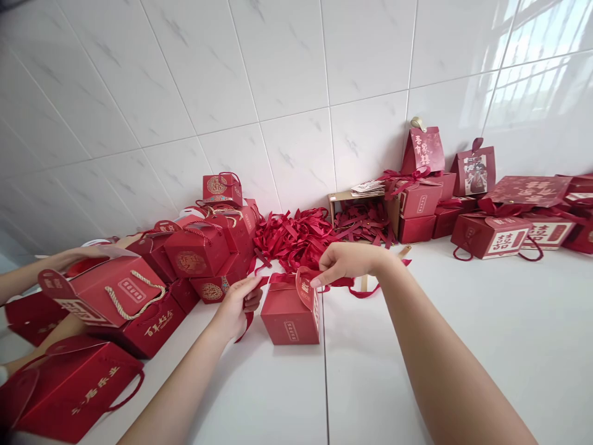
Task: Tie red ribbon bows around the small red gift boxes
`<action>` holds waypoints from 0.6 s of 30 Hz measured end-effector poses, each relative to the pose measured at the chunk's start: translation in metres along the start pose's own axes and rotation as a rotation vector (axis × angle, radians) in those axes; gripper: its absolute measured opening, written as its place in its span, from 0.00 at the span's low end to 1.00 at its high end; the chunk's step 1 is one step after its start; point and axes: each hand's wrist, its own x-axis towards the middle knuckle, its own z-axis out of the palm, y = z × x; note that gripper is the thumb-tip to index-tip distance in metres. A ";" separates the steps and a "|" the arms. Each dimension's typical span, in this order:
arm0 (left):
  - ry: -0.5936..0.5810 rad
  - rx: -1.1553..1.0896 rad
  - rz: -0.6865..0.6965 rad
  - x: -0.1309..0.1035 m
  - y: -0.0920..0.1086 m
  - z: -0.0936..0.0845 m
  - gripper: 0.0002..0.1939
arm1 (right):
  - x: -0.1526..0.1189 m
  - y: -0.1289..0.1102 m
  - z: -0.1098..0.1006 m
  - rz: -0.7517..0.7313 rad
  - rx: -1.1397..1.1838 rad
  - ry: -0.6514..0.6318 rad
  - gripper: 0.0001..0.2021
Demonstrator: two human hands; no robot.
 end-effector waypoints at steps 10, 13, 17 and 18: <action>-0.055 0.024 -0.047 0.003 0.001 -0.010 0.25 | -0.013 0.023 -0.014 0.113 0.026 -0.026 0.21; -0.056 0.119 -0.072 0.005 -0.001 -0.010 0.24 | -0.006 0.024 -0.010 0.183 -0.031 -0.097 0.21; -0.099 0.177 -0.075 0.006 0.021 -0.015 0.22 | -0.006 0.021 -0.010 0.125 -0.019 -0.085 0.23; -0.110 0.170 -0.050 0.007 0.033 -0.017 0.22 | -0.009 0.020 -0.011 0.082 0.023 -0.015 0.24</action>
